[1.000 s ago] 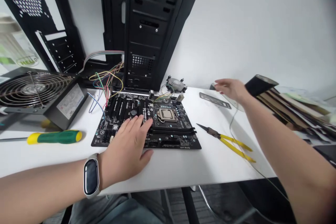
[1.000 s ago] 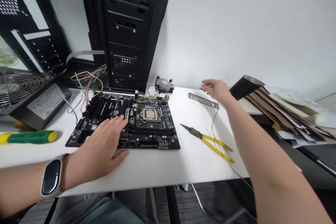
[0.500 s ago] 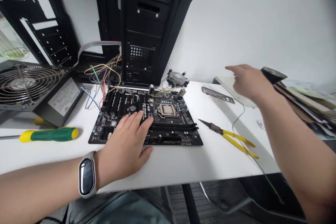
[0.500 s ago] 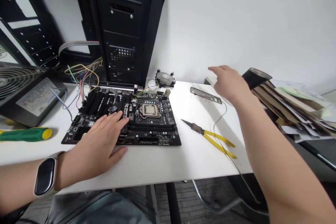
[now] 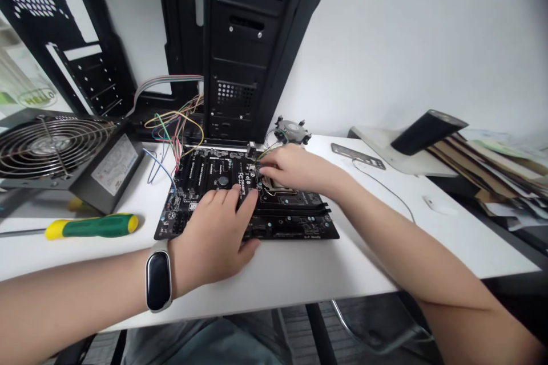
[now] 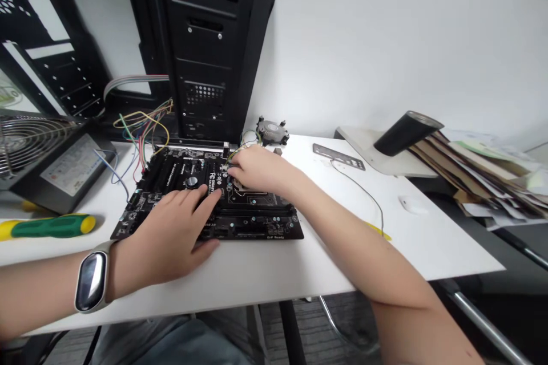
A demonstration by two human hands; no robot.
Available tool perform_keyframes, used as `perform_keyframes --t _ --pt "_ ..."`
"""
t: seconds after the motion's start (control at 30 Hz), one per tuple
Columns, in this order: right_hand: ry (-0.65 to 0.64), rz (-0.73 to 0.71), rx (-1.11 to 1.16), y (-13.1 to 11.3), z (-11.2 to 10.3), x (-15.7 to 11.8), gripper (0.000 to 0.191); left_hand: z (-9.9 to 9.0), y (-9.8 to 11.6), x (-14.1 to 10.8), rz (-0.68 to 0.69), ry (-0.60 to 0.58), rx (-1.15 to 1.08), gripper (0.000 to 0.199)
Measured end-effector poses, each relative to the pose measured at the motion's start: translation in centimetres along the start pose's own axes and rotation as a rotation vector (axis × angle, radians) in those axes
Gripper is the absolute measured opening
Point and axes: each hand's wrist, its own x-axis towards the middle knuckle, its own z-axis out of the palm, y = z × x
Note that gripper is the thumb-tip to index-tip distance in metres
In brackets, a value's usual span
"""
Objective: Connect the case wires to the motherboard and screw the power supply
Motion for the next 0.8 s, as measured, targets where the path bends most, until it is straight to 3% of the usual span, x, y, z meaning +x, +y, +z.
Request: perform_keyframes --t 0.1,0.33,0.6,0.8 --pt "0.056 0.075 -0.021 -0.3 1.6 1.3 0.025 0.1 -0.2 -0.1 0.002 0.017 -0.027 0.067" --pt "0.251 0.041 0.104 -0.2 4.7 2.6 0.022 0.5 -0.3 -0.2 0.016 0.07 -0.08 0.065" --pt "0.388 -0.022 0.21 0.6 5.7 3.0 0.018 0.8 -0.4 -0.2 0.02 0.029 -0.091 0.066" --pt "0.371 0.017 0.207 0.5 5.6 2.9 0.019 0.7 -0.4 -0.2 0.026 0.005 -0.089 0.065"
